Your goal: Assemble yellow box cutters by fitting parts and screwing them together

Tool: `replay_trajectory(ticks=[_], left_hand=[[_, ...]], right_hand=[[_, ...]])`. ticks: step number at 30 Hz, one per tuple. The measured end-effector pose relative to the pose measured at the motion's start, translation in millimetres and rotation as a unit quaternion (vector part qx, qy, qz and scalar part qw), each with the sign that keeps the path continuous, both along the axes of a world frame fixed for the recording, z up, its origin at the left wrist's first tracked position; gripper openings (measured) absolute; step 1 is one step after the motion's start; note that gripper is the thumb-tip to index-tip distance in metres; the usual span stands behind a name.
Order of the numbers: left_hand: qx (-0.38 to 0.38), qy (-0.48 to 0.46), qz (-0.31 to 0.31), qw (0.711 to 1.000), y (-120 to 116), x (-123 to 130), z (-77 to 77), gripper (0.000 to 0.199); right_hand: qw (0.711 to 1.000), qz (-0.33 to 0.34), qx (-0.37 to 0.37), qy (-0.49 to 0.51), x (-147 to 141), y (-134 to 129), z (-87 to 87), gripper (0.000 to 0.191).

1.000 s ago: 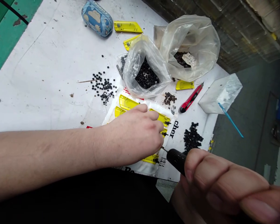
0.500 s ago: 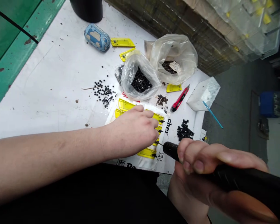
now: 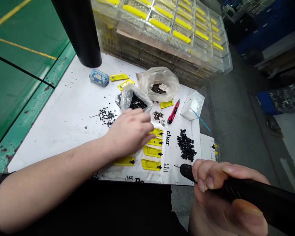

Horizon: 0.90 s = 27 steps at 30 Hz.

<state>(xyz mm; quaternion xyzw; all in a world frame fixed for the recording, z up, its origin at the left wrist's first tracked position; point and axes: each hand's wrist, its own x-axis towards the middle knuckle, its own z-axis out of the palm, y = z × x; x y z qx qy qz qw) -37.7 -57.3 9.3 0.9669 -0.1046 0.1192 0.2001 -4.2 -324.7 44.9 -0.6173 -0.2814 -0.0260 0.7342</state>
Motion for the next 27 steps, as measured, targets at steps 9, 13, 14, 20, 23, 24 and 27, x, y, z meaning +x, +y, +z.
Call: replay_trajectory(ticks=[9,13,14,20,23,24,27], left_hand=[[0.074,0.074,0.152,0.983,26.7,9.2,-7.3,0.045],[0.084,0.075,0.150,0.982,24.5,10.3,-9.6,0.059],[0.080,0.070,0.153,0.982,24.1,10.8,-9.1,0.058],[0.020,-0.009,0.169,0.985,26.1,11.9,-2.2,0.033],[-0.052,-0.076,0.163,0.982,26.3,9.0,2.5,0.025],[-0.081,-0.089,0.160,0.980,25.0,7.5,4.4,0.023],[-0.169,-0.085,0.124,0.974,15.4,1.6,10.1,0.015]], right_hand=[[0.998,0.058,0.006,0.020,-5.1,9.8,2.3,0.033],[0.997,0.069,0.003,0.028,-9.7,13.7,2.5,0.033],[0.997,0.069,-0.002,0.033,-10.8,14.0,2.8,0.034],[0.998,0.060,-0.009,0.025,-9.4,10.8,2.0,0.033],[0.998,0.064,0.002,0.014,-6.1,9.3,2.9,0.033],[0.998,0.060,0.005,0.014,-6.3,9.3,4.4,0.033],[0.999,0.018,0.005,0.036,-12.5,11.2,13.6,0.033]])
